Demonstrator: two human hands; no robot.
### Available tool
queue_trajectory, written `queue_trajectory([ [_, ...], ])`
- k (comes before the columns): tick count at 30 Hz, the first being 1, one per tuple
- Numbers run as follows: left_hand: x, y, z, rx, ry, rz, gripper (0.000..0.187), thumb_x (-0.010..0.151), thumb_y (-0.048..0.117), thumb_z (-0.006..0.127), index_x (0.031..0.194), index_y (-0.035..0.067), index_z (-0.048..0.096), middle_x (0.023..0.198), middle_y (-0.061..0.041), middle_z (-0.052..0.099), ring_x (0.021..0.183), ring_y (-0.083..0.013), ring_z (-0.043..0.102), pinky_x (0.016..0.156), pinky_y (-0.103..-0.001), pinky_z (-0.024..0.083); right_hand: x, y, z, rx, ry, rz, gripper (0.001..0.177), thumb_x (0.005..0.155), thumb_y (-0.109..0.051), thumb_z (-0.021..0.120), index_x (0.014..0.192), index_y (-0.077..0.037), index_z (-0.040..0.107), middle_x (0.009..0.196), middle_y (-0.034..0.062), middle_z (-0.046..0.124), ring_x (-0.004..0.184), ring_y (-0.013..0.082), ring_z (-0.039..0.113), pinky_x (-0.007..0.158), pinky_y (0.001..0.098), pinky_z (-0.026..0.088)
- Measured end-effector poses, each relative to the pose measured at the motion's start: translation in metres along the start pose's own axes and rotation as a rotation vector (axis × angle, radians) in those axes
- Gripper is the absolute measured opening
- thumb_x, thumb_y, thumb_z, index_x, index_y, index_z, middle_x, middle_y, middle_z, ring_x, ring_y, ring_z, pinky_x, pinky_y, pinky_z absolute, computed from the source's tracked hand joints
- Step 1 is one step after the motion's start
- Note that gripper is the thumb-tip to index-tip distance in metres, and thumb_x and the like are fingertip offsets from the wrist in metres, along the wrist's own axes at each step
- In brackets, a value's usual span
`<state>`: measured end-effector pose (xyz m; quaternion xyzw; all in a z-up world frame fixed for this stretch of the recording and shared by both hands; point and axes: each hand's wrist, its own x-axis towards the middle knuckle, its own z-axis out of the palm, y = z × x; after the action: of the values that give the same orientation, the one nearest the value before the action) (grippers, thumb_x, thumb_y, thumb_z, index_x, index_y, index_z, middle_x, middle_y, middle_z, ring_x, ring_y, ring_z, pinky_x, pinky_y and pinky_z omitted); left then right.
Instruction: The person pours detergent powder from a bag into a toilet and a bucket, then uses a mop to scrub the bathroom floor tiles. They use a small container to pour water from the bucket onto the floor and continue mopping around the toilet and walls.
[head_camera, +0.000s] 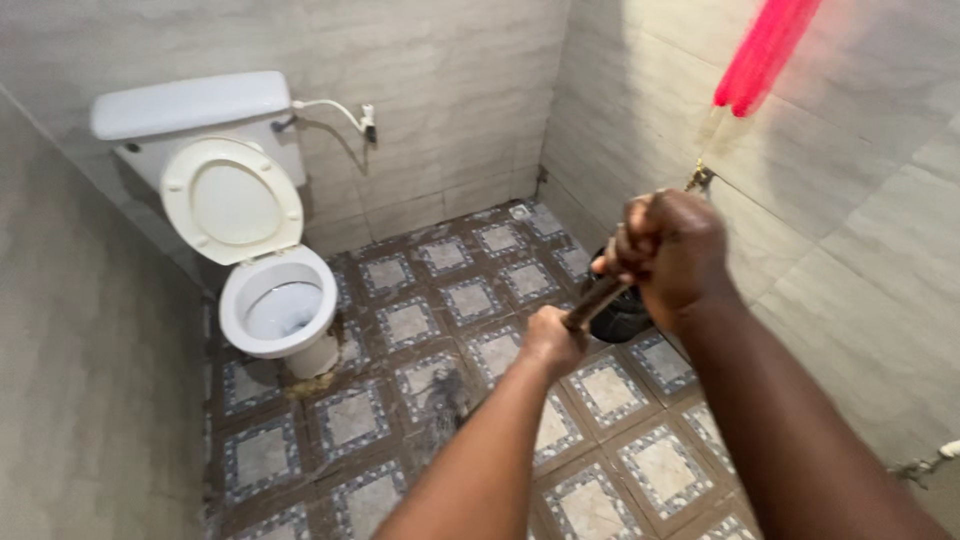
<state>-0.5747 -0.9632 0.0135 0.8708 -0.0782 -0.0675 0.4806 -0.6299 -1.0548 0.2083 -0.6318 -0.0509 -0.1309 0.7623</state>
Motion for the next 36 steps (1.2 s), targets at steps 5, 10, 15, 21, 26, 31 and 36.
queue_trajectory([
  [5,-0.065,-0.010,-0.043,-0.002,-0.026,-0.110,0.027,0.086,0.029,0.071,0.103,0.009,0.076,0.107,-0.025,0.071,0.107,-0.0405,0.068,0.090,-0.048,0.055,-0.018,0.002,0.013,0.061,-0.111,0.190,0.024,0.076,-0.025,0.043,0.056,-0.016,0.034,0.048,0.0055,0.031,0.046,0.0249,0.038,0.072,0.0521,0.053],
  [10,-0.140,-0.089,-0.081,0.061,0.012,-0.250,0.027,0.085,0.028,0.071,0.097,0.004,0.075,0.103,-0.028,0.071,0.106,-0.0413,0.070,0.087,-0.048,0.056,-0.074,0.042,0.062,0.115,-0.162,0.298,0.024,0.079,-0.024,0.039,0.056,-0.016,0.037,0.047,0.0073,0.036,0.047,0.0291,0.047,0.081,0.0577,0.057],
  [15,-0.203,-0.173,-0.096,0.304,0.106,-0.264,0.023,0.091,0.024,0.061,0.092,0.011,0.079,0.096,-0.022,0.073,0.094,-0.0423,0.071,0.084,-0.049,0.056,-0.147,0.086,0.105,0.259,-0.163,0.460,0.021,0.080,-0.013,0.039,0.060,-0.016,0.043,0.056,0.0066,0.039,0.059,0.0285,0.050,0.080,0.0582,0.049],
  [21,-0.213,-0.146,-0.050,0.262,0.292,-0.182,0.026,0.094,0.029,0.058,0.084,0.014,0.077,0.083,-0.016,0.074,0.081,-0.0382,0.072,0.078,-0.052,0.054,-0.175,0.042,0.078,0.169,-0.083,0.403,0.028,0.081,-0.010,0.041,0.054,-0.014,0.036,0.054,0.0080,0.038,0.058,0.0277,0.045,0.085,0.0499,0.049],
  [26,-0.181,-0.056,-0.013,0.167,0.425,-0.072,0.030,0.091,0.036,0.061,0.075,0.017,0.077,0.072,-0.013,0.073,0.074,-0.0368,0.070,0.074,-0.054,0.050,-0.165,-0.044,0.056,-0.018,0.002,0.248,0.026,0.085,-0.014,0.040,0.059,-0.019,0.036,0.056,0.0051,0.036,0.054,0.0241,0.040,0.073,0.0475,0.050],
  [31,-0.162,-0.068,0.000,-0.135,0.200,0.068,0.031,0.089,0.036,0.071,0.074,0.008,0.074,0.072,-0.020,0.069,0.066,-0.0339,0.071,0.064,-0.044,0.054,-0.185,-0.023,0.073,-0.266,-0.105,0.088,0.035,0.089,-0.020,0.044,0.057,-0.009,0.049,0.057,0.0097,0.054,0.052,0.0236,0.055,0.054,0.0431,0.051],
  [36,-0.168,-0.057,0.010,-0.126,-0.016,0.074,0.029,0.089,0.037,0.072,0.081,0.009,0.076,0.080,-0.018,0.075,0.069,-0.0288,0.074,0.064,-0.041,0.056,-0.196,0.008,0.061,-0.265,-0.205,-0.036,0.032,0.084,-0.015,0.046,0.054,-0.005,0.047,0.054,0.0119,0.048,0.048,0.0218,0.044,0.049,0.0399,0.043],
])
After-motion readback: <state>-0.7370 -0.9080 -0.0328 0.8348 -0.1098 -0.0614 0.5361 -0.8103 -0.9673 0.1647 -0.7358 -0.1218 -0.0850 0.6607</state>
